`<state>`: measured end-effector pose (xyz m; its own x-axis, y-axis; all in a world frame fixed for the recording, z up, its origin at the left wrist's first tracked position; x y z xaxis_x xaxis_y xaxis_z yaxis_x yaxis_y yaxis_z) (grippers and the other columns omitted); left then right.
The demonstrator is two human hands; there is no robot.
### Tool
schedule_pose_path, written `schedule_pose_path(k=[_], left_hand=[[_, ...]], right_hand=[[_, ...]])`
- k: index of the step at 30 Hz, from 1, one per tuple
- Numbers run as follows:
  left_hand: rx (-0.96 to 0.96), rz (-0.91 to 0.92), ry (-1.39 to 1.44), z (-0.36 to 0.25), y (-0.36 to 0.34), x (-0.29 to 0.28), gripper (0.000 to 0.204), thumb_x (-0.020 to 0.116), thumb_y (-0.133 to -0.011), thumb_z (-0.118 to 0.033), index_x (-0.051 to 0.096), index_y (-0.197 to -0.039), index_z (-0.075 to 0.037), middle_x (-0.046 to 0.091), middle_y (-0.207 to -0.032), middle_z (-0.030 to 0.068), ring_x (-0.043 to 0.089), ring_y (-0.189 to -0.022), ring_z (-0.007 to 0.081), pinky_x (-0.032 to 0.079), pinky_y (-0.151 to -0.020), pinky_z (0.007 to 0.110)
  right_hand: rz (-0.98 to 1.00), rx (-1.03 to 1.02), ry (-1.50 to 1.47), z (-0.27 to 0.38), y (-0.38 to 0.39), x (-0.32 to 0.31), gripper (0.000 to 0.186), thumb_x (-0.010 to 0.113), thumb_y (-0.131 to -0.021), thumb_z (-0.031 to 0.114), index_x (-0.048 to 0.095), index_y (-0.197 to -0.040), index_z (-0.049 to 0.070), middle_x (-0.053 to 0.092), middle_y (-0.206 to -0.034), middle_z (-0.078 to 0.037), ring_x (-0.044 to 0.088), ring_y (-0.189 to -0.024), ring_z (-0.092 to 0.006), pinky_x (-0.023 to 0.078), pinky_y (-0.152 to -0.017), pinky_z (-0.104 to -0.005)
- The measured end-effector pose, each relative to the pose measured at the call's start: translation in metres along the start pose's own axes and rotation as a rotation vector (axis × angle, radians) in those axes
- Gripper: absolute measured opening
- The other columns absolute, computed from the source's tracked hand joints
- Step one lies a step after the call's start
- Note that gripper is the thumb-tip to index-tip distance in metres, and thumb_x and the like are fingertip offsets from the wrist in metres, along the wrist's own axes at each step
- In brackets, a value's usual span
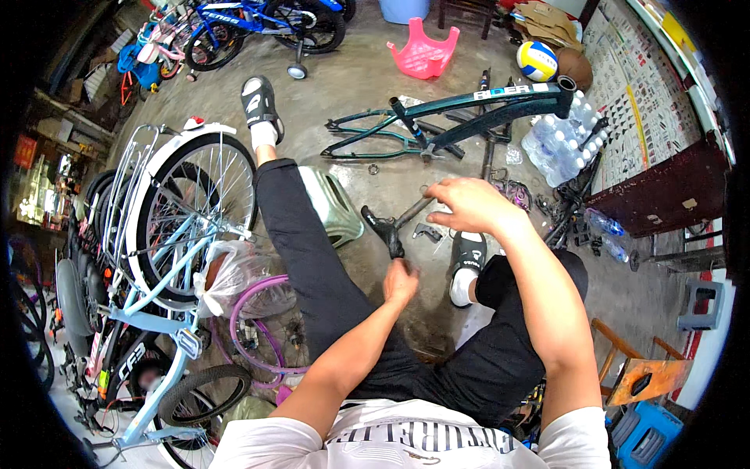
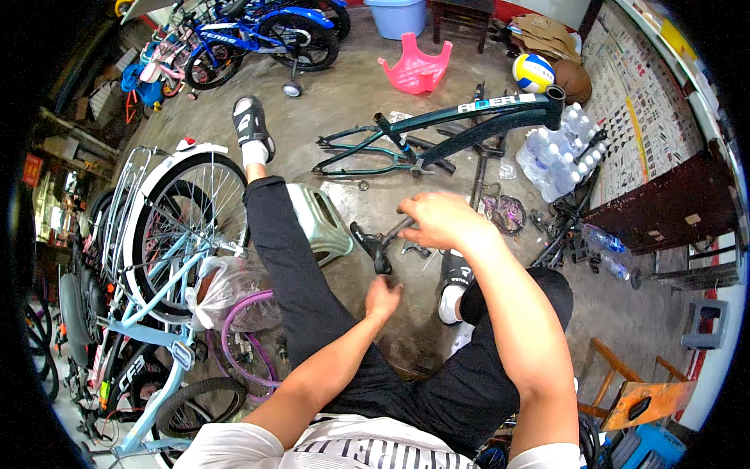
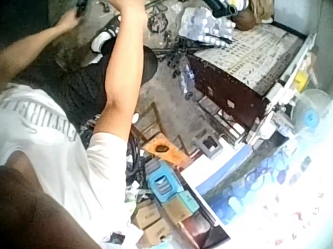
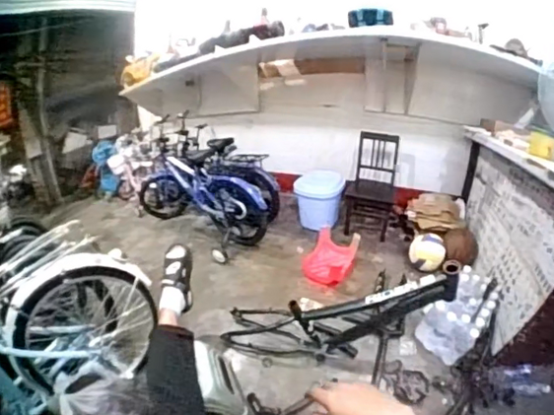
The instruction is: The person removes a bicycle seat and post from a frame by hand, then handles a seat clamp and various small mechanical parts while seated.
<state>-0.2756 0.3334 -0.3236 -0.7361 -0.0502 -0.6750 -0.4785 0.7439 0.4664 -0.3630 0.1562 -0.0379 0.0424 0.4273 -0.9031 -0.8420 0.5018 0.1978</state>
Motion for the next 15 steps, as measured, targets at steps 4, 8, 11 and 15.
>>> schedule_pose_path(k=[4,8,11,15], left_hand=[[-0.086,-0.312,0.028,0.004,-0.009,-0.041,0.058,0.074,-0.087,-0.037,0.054,-0.126,0.001,0.054,-0.125,0.0247,0.055,-0.117,0.0433,0.046,-0.099,0.050],[-0.049,-0.305,0.104,-0.001,-0.023,-0.050,0.047,0.070,-0.090,-0.030,0.055,-0.122,0.002,0.057,-0.117,0.0218,0.059,-0.109,0.0389,0.047,-0.093,0.047],[0.113,-0.203,0.260,-0.028,-0.026,-0.038,0.038,0.068,-0.092,-0.023,0.056,-0.119,0.000,0.060,-0.112,0.0191,0.063,-0.102,0.0360,0.049,-0.090,0.045],[0.035,0.187,0.528,-0.061,-0.038,0.005,0.036,0.066,-0.097,-0.029,0.060,-0.119,0.000,0.068,-0.104,0.0128,0.069,-0.086,0.0216,0.055,-0.074,0.038]], right_hand=[[0.117,-0.014,0.014,0.001,0.001,0.018,0.045,0.072,-0.085,0.041,0.068,-0.116,0.009,0.071,-0.108,-0.017,0.068,-0.103,-0.0369,0.055,-0.088,-0.0481],[0.142,-0.083,-0.018,0.013,-0.005,0.024,0.046,0.071,-0.086,0.040,0.067,-0.121,0.010,0.071,-0.110,-0.015,0.069,-0.101,-0.0365,0.055,-0.087,-0.0478],[0.081,-0.084,-0.050,0.008,-0.005,0.015,0.042,0.072,-0.084,0.039,0.069,-0.110,0.007,0.073,-0.102,-0.018,0.070,-0.098,-0.0380,0.055,-0.085,-0.0496],[0.072,-0.096,0.002,0.000,-0.013,0.004,0.040,0.073,-0.083,0.037,0.067,-0.110,0.008,0.071,-0.103,-0.015,0.070,-0.097,-0.0359,0.055,-0.083,-0.0481]])
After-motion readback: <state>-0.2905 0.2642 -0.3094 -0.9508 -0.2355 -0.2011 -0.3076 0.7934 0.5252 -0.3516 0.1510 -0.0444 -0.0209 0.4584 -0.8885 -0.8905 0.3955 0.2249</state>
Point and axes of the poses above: each hand's wrist, its own y-axis away from the middle knuckle, its own x-axis out of the palm, z = x × y, the point moved 10 cm from there along -y, towards the middle knuckle
